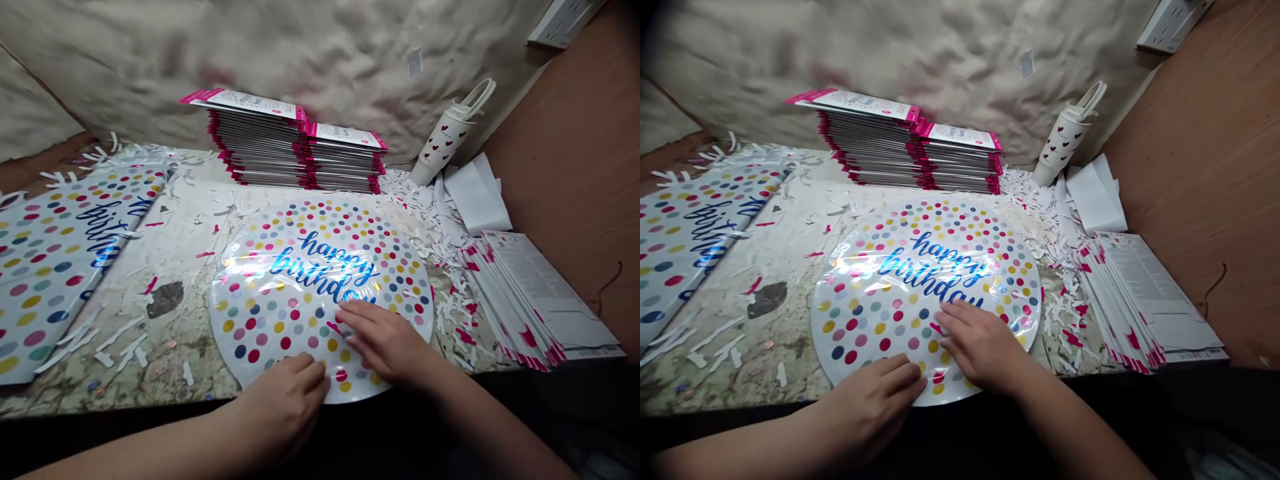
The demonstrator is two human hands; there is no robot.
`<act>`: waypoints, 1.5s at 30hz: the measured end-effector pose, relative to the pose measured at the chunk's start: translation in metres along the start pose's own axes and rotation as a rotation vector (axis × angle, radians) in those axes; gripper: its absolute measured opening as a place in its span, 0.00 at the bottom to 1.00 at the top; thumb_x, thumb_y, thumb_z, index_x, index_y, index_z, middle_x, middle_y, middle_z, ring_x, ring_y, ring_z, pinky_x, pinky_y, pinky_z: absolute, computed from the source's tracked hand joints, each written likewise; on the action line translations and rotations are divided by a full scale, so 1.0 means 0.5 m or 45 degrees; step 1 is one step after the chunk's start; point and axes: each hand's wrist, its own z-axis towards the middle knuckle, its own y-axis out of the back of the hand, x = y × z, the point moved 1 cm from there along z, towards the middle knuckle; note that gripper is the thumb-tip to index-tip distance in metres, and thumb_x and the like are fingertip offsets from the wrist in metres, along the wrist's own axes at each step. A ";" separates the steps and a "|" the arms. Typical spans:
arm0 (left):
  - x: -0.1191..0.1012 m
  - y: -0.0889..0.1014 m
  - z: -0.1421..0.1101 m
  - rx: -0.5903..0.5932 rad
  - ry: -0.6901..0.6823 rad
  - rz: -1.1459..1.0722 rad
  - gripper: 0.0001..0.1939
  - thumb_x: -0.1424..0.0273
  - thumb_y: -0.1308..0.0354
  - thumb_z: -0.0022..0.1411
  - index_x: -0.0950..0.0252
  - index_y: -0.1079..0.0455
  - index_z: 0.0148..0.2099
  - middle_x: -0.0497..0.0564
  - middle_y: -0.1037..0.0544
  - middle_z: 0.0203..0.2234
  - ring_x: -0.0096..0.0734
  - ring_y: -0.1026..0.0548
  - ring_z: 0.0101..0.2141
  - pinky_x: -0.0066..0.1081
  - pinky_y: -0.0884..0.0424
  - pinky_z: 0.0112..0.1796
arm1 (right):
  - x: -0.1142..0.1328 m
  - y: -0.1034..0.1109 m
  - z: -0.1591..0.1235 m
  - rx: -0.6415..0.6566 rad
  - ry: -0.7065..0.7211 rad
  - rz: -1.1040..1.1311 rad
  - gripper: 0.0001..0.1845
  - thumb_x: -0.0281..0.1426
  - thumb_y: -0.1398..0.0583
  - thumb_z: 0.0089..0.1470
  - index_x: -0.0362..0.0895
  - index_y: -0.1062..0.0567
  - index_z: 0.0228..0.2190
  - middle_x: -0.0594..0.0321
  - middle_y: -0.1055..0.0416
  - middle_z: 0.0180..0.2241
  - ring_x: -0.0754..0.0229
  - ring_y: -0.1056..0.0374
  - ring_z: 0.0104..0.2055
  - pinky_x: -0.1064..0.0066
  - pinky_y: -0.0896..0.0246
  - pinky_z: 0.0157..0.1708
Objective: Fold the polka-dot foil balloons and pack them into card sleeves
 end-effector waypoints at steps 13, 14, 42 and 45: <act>0.007 0.023 0.004 0.144 0.142 -0.306 0.12 0.78 0.56 0.56 0.64 0.32 0.34 0.53 0.27 0.30 0.32 0.29 0.30 0.28 0.34 0.30 | -0.140 0.073 -0.163 -0.193 -0.840 -0.549 0.23 0.34 0.49 0.58 0.38 0.34 0.52 0.47 0.41 0.56 0.44 0.48 0.60 0.46 0.48 0.54; 0.012 0.029 0.010 0.175 0.188 -0.362 0.12 0.78 0.57 0.56 0.64 0.32 0.32 0.52 0.27 0.29 0.31 0.29 0.30 0.26 0.35 0.30 | -0.120 0.072 -0.158 -0.200 -0.691 -0.411 0.21 0.34 0.48 0.57 0.42 0.32 0.51 0.52 0.39 0.55 0.48 0.46 0.59 0.50 0.46 0.54; 0.086 0.165 -0.012 0.088 0.464 -0.008 0.14 0.79 0.56 0.55 0.62 0.35 0.42 0.50 0.26 0.31 0.33 0.29 0.30 0.29 0.36 0.30 | 0.002 -0.015 -0.020 -0.215 -0.182 0.364 0.09 0.25 0.48 0.55 0.44 0.29 0.34 0.62 0.28 0.30 0.63 0.32 0.33 0.73 0.39 0.32; 0.111 0.171 -0.084 -0.215 0.411 0.166 0.18 0.76 0.55 0.57 0.62 0.37 0.50 0.55 0.27 0.43 0.40 0.29 0.42 0.36 0.33 0.41 | 0.002 -0.021 -0.035 -0.320 -0.107 0.432 0.10 0.24 0.49 0.54 0.45 0.30 0.36 0.61 0.28 0.30 0.63 0.32 0.32 0.73 0.37 0.32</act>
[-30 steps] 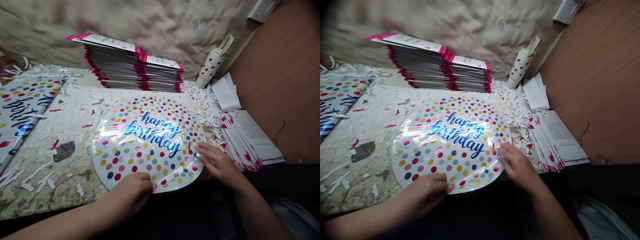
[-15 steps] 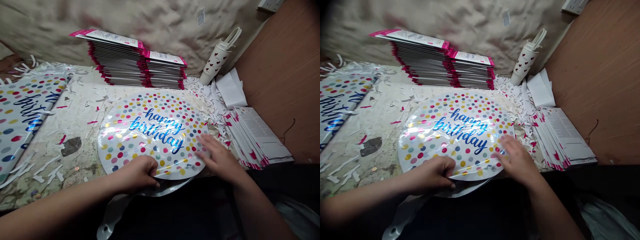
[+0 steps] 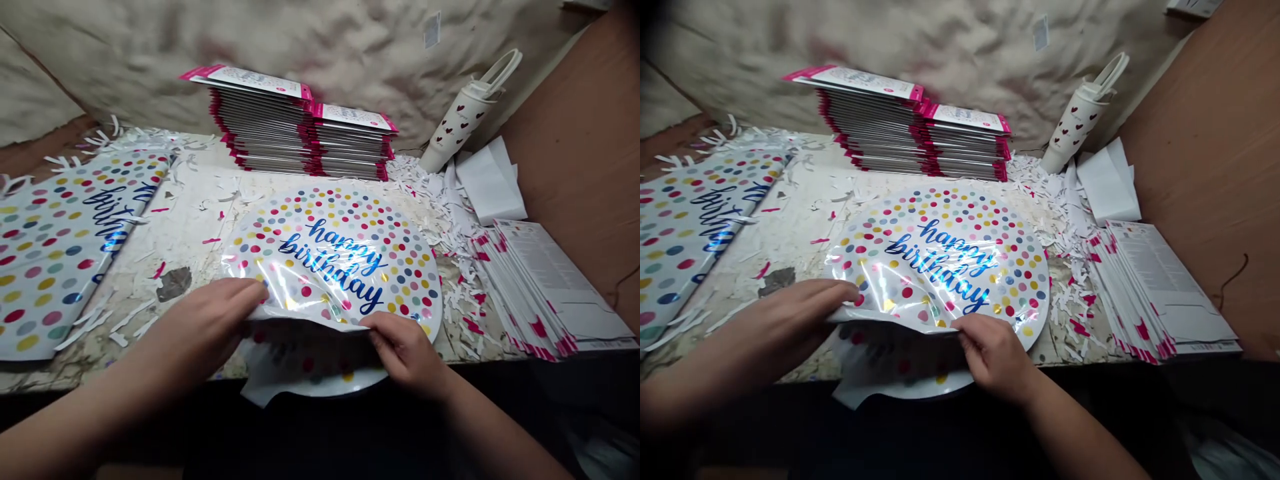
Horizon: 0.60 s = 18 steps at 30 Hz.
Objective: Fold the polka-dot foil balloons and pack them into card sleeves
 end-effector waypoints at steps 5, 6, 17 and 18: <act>0.055 -0.067 -0.033 0.052 -0.288 -0.172 0.17 0.74 0.53 0.60 0.59 0.34 0.50 0.50 0.35 0.56 0.40 0.42 0.58 0.43 0.47 0.57 | -0.007 -0.029 -0.038 0.143 0.223 -0.290 0.28 0.19 0.48 0.42 0.42 0.33 0.47 0.54 0.31 0.47 0.53 0.37 0.51 0.59 0.38 0.50; 0.061 -0.086 -0.034 0.095 -0.313 -0.182 0.16 0.76 0.55 0.60 0.58 0.31 0.47 0.48 0.33 0.54 0.38 0.42 0.58 0.43 0.47 0.57 | -0.020 -0.029 -0.049 0.161 0.209 -0.421 0.34 0.18 0.49 0.40 0.41 0.37 0.52 0.53 0.35 0.52 0.51 0.42 0.56 0.56 0.42 0.53; 0.107 -0.115 -0.060 0.178 -0.214 -0.106 0.31 0.77 0.53 0.54 0.57 0.43 0.60 0.47 0.43 0.60 0.41 0.47 0.60 0.41 0.44 0.56 | -0.175 0.130 -0.083 0.172 -0.129 -0.610 0.25 0.23 0.51 0.54 0.48 0.35 0.53 0.60 0.40 0.56 0.55 0.48 0.61 0.51 0.53 0.58; 0.120 -0.107 -0.055 0.192 -0.177 -0.127 0.29 0.75 0.53 0.55 0.55 0.41 0.60 0.46 0.42 0.60 0.41 0.45 0.59 0.41 0.44 0.56 | -0.177 0.143 -0.072 0.193 -0.180 -0.463 0.24 0.24 0.51 0.54 0.48 0.33 0.52 0.60 0.38 0.55 0.56 0.46 0.59 0.54 0.51 0.58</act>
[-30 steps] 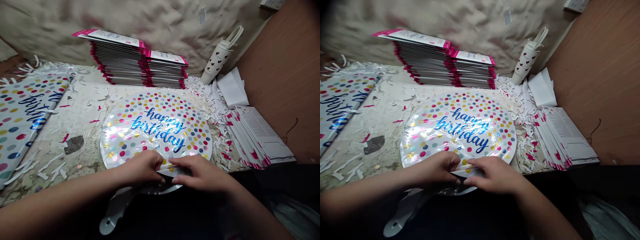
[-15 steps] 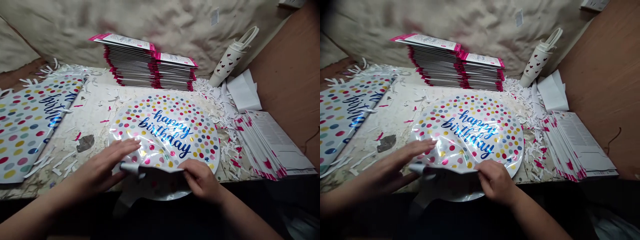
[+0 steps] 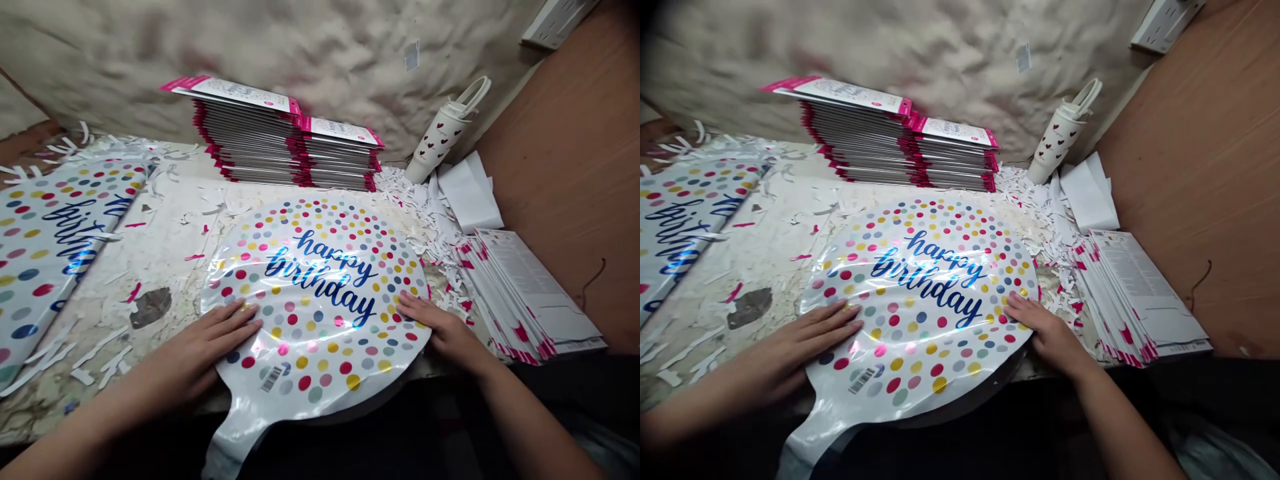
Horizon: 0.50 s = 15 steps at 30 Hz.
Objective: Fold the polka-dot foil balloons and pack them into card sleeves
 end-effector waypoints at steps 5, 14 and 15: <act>0.066 0.076 0.081 -0.094 0.623 -0.305 0.22 0.62 0.63 0.64 0.64 0.29 0.42 0.49 0.21 0.36 0.36 0.25 0.37 0.31 0.29 0.37 | -0.036 0.064 0.097 -0.036 -0.392 0.401 0.17 0.38 0.48 0.53 0.43 0.24 0.36 0.59 0.25 0.36 0.56 0.29 0.39 0.64 0.34 0.40; -0.017 0.026 0.142 -0.396 0.320 0.466 0.26 0.62 0.59 0.64 0.71 0.41 0.59 0.63 0.36 0.56 0.49 0.40 0.56 0.46 0.43 0.53 | -0.076 0.077 0.236 -0.240 -0.712 0.146 0.21 0.49 0.46 0.48 0.44 0.30 0.23 0.68 0.35 0.19 0.63 0.38 0.23 0.74 0.45 0.22; -0.027 0.002 0.132 -0.322 0.299 0.468 0.27 0.60 0.59 0.64 0.72 0.42 0.59 0.63 0.38 0.57 0.51 0.42 0.57 0.47 0.43 0.53 | -0.081 0.084 0.245 -0.257 -0.750 0.101 0.21 0.50 0.45 0.46 0.44 0.29 0.24 0.66 0.33 0.20 0.62 0.37 0.24 0.73 0.44 0.23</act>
